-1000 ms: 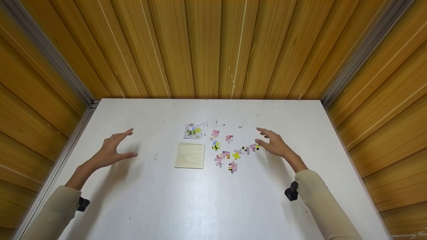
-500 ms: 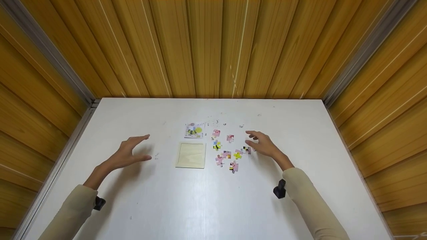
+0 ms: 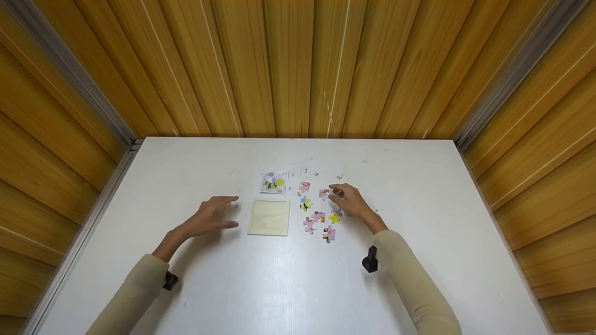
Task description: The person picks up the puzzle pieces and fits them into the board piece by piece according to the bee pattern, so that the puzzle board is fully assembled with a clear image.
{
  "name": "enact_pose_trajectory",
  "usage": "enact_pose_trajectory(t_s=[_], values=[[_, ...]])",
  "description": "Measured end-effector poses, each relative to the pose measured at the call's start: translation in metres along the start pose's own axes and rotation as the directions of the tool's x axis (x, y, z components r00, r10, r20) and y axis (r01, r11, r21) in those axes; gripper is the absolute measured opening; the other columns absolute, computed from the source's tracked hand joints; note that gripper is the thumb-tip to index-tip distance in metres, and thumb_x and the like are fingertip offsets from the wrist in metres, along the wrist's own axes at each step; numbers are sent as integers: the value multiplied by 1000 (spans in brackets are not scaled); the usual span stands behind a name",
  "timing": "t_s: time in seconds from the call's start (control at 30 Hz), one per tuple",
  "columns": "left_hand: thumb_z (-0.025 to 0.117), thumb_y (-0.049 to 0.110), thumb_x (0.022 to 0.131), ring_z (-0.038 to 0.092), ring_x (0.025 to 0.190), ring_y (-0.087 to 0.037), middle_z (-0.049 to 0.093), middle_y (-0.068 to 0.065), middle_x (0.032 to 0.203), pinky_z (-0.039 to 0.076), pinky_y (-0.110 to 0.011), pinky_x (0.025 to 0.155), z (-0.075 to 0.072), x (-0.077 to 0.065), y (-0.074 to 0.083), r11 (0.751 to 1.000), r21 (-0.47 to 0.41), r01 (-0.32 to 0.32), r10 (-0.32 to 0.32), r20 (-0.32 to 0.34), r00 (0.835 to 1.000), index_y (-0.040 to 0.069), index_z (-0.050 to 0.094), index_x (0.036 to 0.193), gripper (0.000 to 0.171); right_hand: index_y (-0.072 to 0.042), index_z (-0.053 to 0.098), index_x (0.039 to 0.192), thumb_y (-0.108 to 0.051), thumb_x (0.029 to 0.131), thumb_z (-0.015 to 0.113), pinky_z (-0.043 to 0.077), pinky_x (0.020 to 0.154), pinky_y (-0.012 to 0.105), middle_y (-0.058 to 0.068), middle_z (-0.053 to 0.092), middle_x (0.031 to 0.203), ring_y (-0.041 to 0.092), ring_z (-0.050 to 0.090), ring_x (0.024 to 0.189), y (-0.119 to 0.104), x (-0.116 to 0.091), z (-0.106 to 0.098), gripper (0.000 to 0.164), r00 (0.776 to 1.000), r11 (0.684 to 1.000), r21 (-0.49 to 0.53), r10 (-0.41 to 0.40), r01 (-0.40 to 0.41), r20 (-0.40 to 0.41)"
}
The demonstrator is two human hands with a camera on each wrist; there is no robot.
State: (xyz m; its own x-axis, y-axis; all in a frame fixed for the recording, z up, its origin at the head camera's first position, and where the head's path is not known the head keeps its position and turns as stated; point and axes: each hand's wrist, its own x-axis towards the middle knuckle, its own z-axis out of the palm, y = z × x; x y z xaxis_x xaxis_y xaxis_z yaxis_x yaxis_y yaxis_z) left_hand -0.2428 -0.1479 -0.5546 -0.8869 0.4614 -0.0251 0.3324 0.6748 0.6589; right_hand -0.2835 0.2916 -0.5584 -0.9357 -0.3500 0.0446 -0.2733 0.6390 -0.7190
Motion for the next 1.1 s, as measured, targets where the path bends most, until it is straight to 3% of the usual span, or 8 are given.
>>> enact_pose_trajectory(t_s=[0.3, 0.57, 0.83, 1.1], values=[[81, 34, 87, 39, 146, -37, 49, -17, 154, 29, -58, 113, 19, 18, 2, 999, -4, -45, 45, 55, 997, 5, 49, 150, 76, 15, 56, 133, -3, 97, 63, 53, 92, 54, 32, 64, 115, 45, 64, 103, -3, 12, 15, 41, 997, 997, -54, -54, 51, -47], [86, 32, 82, 37, 146, -39, 46, -18, 157, 29, -61, 113, 27, 30, 7, 994, 53, -90, 86, 76, 993, 2, 50, 149, 81, 13, 59, 133, -8, 96, 67, 47, 86, 42, 28, 63, 114, 36, 59, 98, -6, 19, 23, 43, 997, 995, -99, 16, -23, -78], [84, 34, 83, 38, 147, -38, 44, -15, 159, 31, -62, 112, 29, 33, 12, 987, 130, -97, 85, 97, 992, 3, 52, 147, 78, 9, 65, 128, -10, 95, 70, 47, 87, 44, 24, 61, 115, 34, 58, 101, -8, 17, 24, 39, 994, 987, -143, 59, -71, -89], [84, 35, 83, 39, 145, -38, 45, -15, 159, 32, -63, 110, 28, 32, 14, 985, 148, -93, 80, 94, 992, 2, 53, 147, 78, 4, 66, 129, -18, 96, 71, 48, 88, 46, 21, 60, 120, 33, 58, 106, -8, 15, 25, 40, 991, 976, -182, 112, -124, -75]])
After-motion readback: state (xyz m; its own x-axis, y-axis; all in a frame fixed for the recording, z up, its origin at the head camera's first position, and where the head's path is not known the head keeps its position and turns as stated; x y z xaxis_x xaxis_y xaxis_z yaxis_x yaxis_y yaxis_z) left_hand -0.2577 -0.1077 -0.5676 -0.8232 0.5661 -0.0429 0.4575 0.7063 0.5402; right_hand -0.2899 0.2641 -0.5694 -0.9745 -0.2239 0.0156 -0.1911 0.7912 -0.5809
